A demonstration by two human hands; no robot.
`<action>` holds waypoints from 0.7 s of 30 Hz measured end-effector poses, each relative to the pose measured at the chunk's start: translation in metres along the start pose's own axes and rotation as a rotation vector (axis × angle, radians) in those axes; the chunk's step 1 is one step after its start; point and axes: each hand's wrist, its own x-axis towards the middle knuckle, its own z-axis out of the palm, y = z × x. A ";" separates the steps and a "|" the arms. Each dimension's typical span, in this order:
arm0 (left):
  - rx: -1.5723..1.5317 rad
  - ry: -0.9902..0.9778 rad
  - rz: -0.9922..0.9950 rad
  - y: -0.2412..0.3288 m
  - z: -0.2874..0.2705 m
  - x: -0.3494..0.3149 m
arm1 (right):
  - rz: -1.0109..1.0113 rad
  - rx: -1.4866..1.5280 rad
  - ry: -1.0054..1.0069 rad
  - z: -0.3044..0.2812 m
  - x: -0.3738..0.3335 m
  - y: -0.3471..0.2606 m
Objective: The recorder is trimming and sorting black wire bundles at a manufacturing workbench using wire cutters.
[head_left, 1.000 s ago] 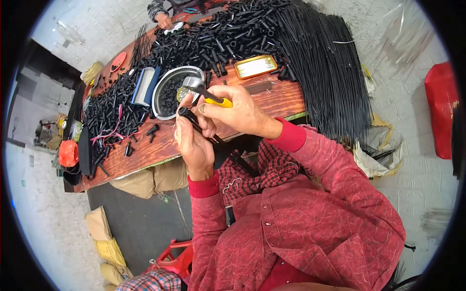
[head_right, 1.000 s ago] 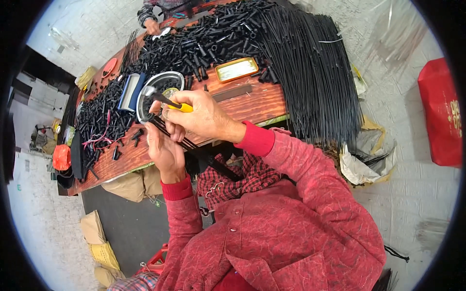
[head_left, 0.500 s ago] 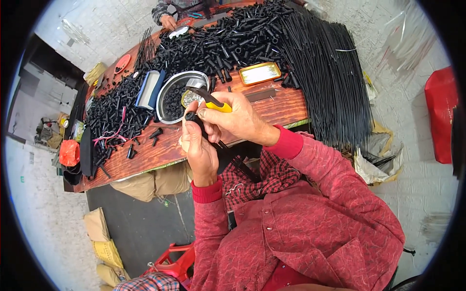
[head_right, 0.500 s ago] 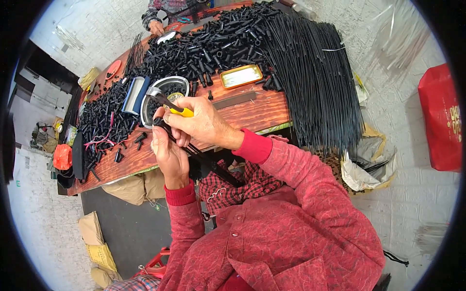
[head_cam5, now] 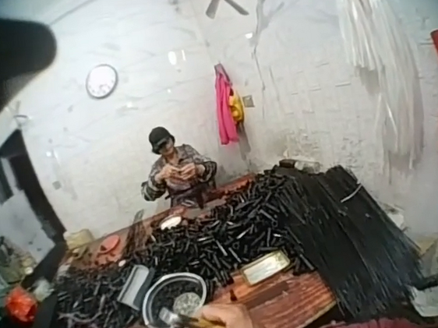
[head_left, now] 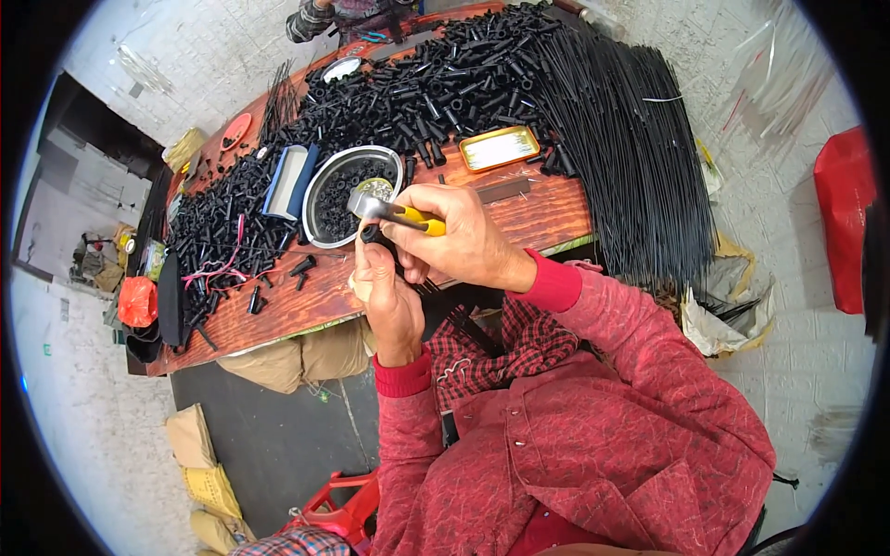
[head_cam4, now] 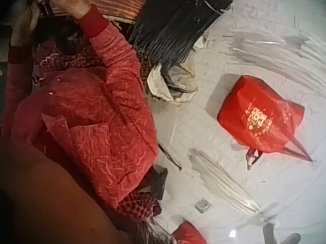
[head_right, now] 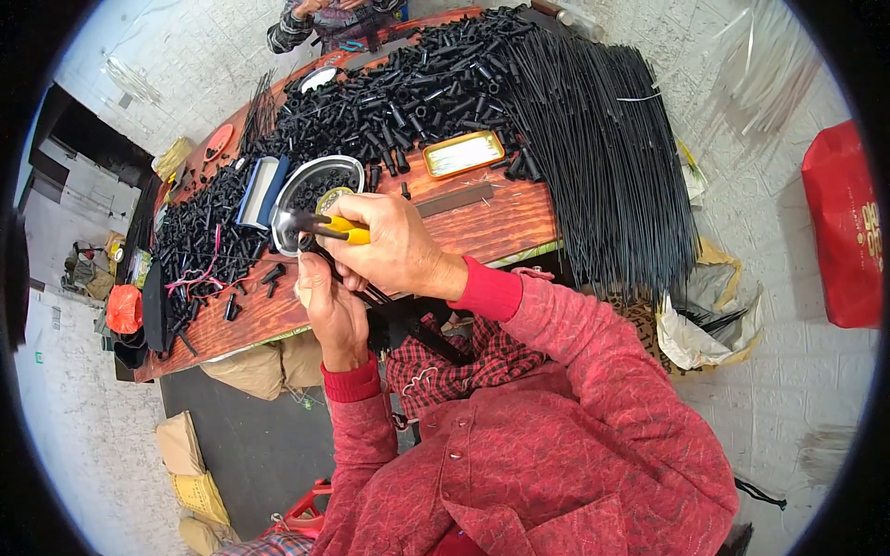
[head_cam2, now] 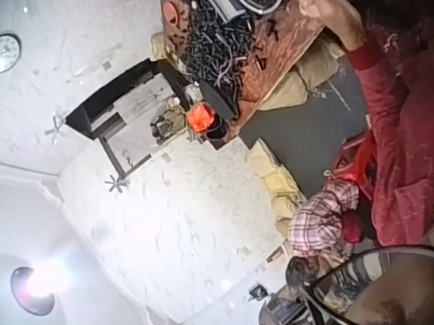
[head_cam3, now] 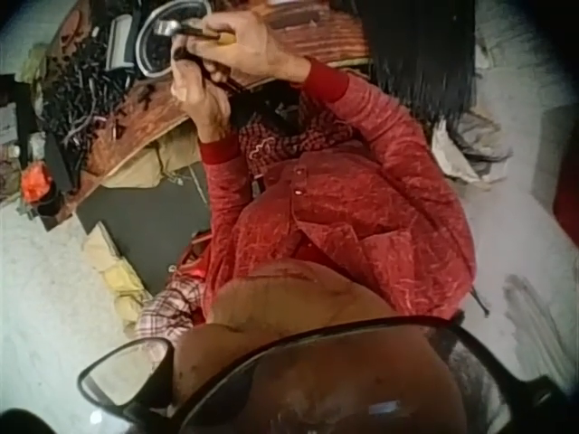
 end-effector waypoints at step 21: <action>0.051 -0.023 0.088 -0.004 0.002 0.002 | 0.463 -0.619 -0.766 -0.061 0.020 -0.048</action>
